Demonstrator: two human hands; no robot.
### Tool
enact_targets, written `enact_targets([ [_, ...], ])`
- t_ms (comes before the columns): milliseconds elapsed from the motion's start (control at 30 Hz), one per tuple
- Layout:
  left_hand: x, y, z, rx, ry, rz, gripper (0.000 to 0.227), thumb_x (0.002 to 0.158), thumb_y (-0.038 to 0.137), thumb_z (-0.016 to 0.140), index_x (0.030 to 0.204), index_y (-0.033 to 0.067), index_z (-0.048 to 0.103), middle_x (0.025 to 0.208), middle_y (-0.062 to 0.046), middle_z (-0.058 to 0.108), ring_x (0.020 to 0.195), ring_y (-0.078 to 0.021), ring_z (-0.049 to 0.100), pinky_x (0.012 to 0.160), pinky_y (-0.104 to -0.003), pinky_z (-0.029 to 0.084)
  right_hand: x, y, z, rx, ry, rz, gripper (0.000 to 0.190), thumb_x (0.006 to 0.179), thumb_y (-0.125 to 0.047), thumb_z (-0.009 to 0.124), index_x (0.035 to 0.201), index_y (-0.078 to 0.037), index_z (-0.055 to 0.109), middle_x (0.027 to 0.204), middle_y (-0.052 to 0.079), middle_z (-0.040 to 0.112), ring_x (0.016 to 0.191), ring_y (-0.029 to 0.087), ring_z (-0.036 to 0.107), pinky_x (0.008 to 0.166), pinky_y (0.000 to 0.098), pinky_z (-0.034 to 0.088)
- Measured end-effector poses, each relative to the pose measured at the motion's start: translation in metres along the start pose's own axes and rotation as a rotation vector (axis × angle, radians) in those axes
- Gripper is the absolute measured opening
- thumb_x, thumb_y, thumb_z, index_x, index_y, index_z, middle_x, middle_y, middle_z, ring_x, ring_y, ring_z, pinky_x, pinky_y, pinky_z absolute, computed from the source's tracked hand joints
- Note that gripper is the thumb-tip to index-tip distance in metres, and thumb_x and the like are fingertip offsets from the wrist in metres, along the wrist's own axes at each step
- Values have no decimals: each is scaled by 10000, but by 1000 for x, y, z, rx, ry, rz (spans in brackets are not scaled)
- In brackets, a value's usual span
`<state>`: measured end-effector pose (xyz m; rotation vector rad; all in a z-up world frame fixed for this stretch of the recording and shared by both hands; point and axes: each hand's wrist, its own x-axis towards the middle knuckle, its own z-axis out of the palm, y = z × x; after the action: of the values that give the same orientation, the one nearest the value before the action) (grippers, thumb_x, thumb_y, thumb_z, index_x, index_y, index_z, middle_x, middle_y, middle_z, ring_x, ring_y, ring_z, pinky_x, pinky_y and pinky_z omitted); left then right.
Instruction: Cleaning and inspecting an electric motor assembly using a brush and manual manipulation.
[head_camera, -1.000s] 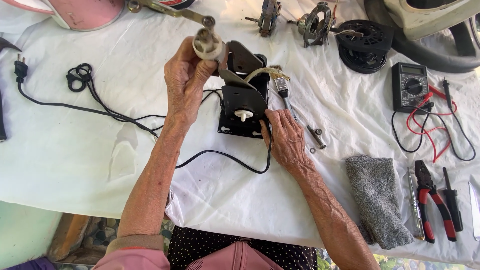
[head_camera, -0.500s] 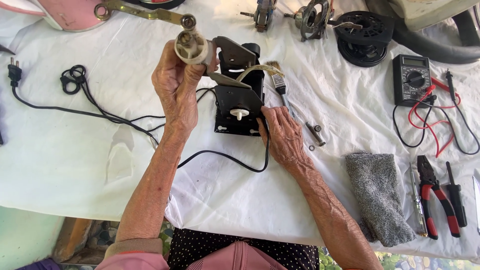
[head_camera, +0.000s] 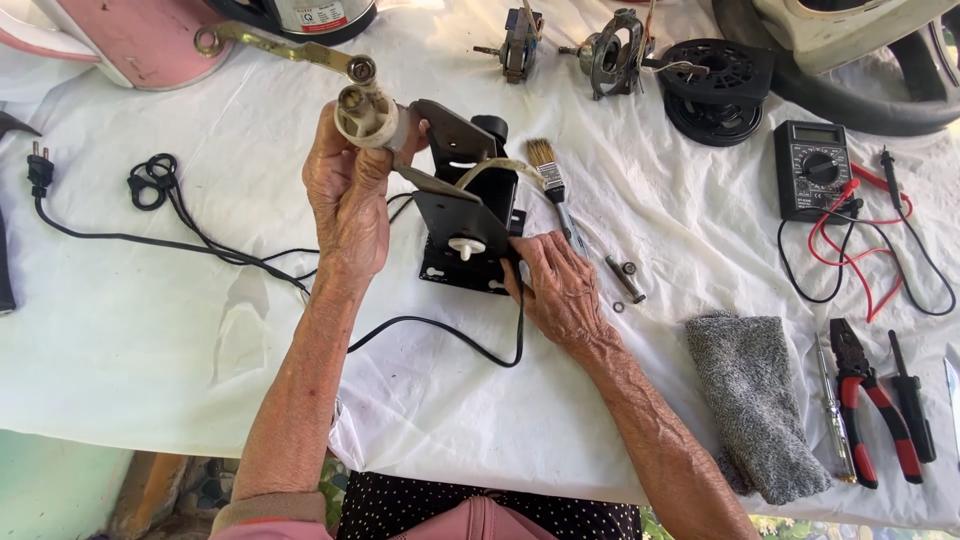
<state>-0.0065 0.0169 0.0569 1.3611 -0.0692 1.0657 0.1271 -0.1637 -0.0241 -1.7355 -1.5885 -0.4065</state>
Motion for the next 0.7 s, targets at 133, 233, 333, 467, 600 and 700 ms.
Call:
enact_targets([
  [133,-1,4,-6,-3,-9,-21,295,1045,259,665,1284,122,560,1172,-32,635,1121,-218,668,1116,-458,535,0,-2,-1,35,-8,-39,247,861,-73,783,1006,-45,585,888,54,618,788,182,592,656,296,509],
  [233,2,1,-7,7,-33,-21,324,1034,275,676,1290,113,561,1179,-44,642,1137,-219,671,1120,-437,540,1,-1,3,58,-5,-34,246,846,-58,788,992,-50,591,873,46,618,781,178,592,650,292,503],
  [333,2,-11,-5,56,52,39,275,1028,327,626,1164,92,580,969,-66,639,1004,-154,661,1062,-453,550,0,2,14,56,171,-84,88,920,-161,690,944,-88,647,712,77,514,688,291,587,565,331,521],
  [467,0,-19,-9,74,64,49,255,1027,293,635,1173,88,593,966,-61,634,996,-136,637,1048,-449,538,2,1,12,55,185,-78,129,951,-197,683,905,-86,637,698,73,498,674,278,582,570,307,516],
  [600,0,-14,-2,82,103,43,252,1023,310,641,1162,101,614,1007,-65,669,1012,-147,672,1039,-434,552,2,1,13,85,191,-89,118,945,-179,684,914,-71,648,702,89,512,673,293,582,575,322,520],
  [700,-3,0,-2,-61,35,-50,293,999,288,714,1217,119,618,1132,-9,672,1084,-148,652,1115,-395,525,-1,-1,2,69,-24,-20,254,843,-63,785,1018,-50,602,904,48,639,822,180,605,665,287,510],
])
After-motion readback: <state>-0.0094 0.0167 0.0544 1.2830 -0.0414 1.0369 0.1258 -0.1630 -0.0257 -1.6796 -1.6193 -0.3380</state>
